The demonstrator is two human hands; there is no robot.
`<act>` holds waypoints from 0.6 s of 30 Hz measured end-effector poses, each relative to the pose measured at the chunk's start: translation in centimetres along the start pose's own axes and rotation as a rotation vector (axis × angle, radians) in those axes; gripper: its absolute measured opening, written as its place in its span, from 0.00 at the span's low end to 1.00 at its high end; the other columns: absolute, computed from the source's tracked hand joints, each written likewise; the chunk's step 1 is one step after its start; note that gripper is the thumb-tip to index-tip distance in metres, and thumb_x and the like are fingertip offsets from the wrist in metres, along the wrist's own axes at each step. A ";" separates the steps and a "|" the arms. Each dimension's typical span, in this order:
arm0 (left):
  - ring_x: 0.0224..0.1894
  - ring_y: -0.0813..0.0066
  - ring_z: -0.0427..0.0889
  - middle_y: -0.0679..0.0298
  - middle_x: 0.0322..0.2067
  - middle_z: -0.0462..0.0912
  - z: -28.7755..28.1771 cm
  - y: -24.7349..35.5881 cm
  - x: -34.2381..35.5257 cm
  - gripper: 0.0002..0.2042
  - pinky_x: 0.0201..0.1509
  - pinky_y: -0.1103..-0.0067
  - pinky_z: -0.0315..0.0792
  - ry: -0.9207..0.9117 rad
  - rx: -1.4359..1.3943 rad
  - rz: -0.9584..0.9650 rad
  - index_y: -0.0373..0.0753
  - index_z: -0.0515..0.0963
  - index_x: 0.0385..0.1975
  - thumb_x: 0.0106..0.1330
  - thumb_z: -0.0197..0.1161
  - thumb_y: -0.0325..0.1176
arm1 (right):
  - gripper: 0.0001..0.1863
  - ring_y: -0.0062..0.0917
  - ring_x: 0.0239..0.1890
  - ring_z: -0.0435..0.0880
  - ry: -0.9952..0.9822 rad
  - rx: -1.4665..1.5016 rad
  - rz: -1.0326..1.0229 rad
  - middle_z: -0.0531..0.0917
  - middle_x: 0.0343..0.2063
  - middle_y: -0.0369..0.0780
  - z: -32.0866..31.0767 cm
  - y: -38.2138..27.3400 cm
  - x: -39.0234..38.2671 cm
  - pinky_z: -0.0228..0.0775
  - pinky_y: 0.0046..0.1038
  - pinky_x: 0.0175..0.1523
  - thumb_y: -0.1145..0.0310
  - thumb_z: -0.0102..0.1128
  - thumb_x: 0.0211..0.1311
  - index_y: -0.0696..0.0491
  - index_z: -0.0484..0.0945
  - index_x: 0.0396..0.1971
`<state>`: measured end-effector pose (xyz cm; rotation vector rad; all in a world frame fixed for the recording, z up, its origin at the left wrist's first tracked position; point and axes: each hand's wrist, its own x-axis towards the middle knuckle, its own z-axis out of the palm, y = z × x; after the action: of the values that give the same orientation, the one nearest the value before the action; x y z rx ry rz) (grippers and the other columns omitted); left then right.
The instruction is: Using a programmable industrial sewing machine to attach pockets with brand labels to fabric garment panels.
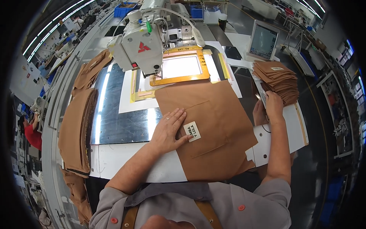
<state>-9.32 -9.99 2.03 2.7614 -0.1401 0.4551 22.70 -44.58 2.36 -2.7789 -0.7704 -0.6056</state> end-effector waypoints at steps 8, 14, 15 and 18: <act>0.68 0.52 0.73 0.47 0.64 0.76 0.3 -0.1 -2.9 0.35 0.71 0.61 0.65 0.081 -0.097 0.051 0.28 0.75 0.62 0.61 0.72 0.49 | 0.10 0.45 0.37 0.83 -0.097 0.569 -0.509 0.81 0.37 0.46 -3.3 -19.9 -0.8 0.75 0.41 0.41 0.70 0.62 0.68 0.57 0.79 0.45; 0.67 0.54 0.74 0.50 0.62 0.78 1.4 0.9 -3.2 0.30 0.71 0.62 0.67 0.105 0.003 0.087 0.30 0.75 0.62 0.65 0.69 0.44 | 0.11 0.38 0.36 0.83 -0.149 0.410 -0.895 0.79 0.33 0.41 0.0 -26.2 -0.1 0.75 0.38 0.41 0.66 0.70 0.60 0.52 0.78 0.39; 0.67 0.54 0.75 0.50 0.62 0.78 1.5 1.0 -3.3 0.29 0.70 0.62 0.68 0.106 0.009 0.087 0.30 0.75 0.62 0.66 0.68 0.44 | 0.11 0.37 0.36 0.83 -0.139 0.441 -0.940 0.79 0.33 0.40 0.3 -26.6 0.1 0.75 0.38 0.40 0.66 0.69 0.60 0.51 0.77 0.37; 0.66 0.55 0.76 0.50 0.61 0.79 1.6 1.0 -3.4 0.29 0.70 0.62 0.69 0.110 0.016 0.085 0.30 0.75 0.62 0.66 0.68 0.43 | 0.10 0.36 0.35 0.83 -0.147 0.509 -0.990 0.79 0.32 0.40 0.9 -27.9 0.0 0.75 0.37 0.40 0.66 0.68 0.61 0.52 0.78 0.37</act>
<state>-12.24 -11.37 -0.21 2.7458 -0.2290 0.6312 8.27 -20.76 3.72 -1.8584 -2.0104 -0.2544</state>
